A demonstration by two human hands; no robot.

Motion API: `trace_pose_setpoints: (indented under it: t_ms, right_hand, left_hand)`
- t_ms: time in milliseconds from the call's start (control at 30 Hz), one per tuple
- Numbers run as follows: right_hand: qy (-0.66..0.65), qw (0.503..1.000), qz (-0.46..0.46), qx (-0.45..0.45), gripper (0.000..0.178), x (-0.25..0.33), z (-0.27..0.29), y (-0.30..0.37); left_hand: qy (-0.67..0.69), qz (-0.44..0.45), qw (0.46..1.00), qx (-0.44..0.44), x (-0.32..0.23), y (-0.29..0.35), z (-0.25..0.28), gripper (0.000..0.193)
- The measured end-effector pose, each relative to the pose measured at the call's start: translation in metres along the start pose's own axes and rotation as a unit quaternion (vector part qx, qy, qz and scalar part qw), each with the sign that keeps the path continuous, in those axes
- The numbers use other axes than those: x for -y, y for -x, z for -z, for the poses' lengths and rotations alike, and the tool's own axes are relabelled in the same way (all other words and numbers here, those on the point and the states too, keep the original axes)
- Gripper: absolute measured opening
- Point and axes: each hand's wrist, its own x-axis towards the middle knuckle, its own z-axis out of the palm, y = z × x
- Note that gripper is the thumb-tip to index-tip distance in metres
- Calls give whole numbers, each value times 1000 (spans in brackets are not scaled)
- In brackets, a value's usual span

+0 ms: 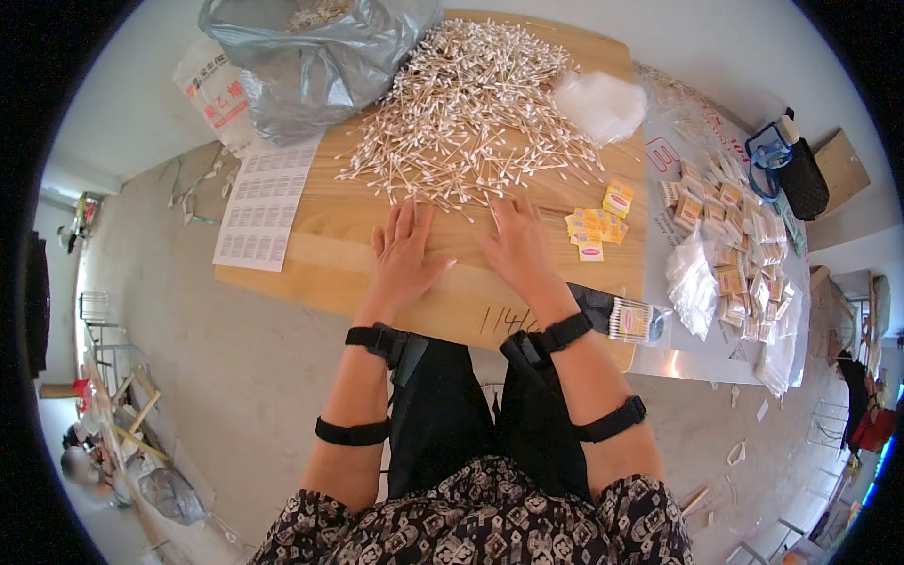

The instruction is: Packaging a specific number of cotton swabs into plastic bags and sealing them.

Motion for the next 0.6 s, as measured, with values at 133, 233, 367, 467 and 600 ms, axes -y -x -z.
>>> trace_pose_setpoints:
  t_ms: [133, 233, 367, 467, 600]
  right_hand:
    - [15, 999, -26, 17, 37, 19, -21, -24]
    - [88, 994, -69, 17, 33, 20, -34, -35]
    - [79, 996, -53, -1, 19, 17, -41, -35]
    - [77, 996, -39, -3, 12, 14, -39, -24]
    - [77, 996, 28, -33, 7, 9, -26, 14]
  left_hand:
    - [12, -18, 999, 32, 0, -18, -4, 83]
    - [0, -52, 998, 22, -1, -8, -15, 83]
    - [64, -91, 994, -4, -4, 20, -10, 78]
    - [82, -115, 990, -6, -2, 25, -5, 70]
    - [136, -133, 981, -42, 3, 28, 1, 53]
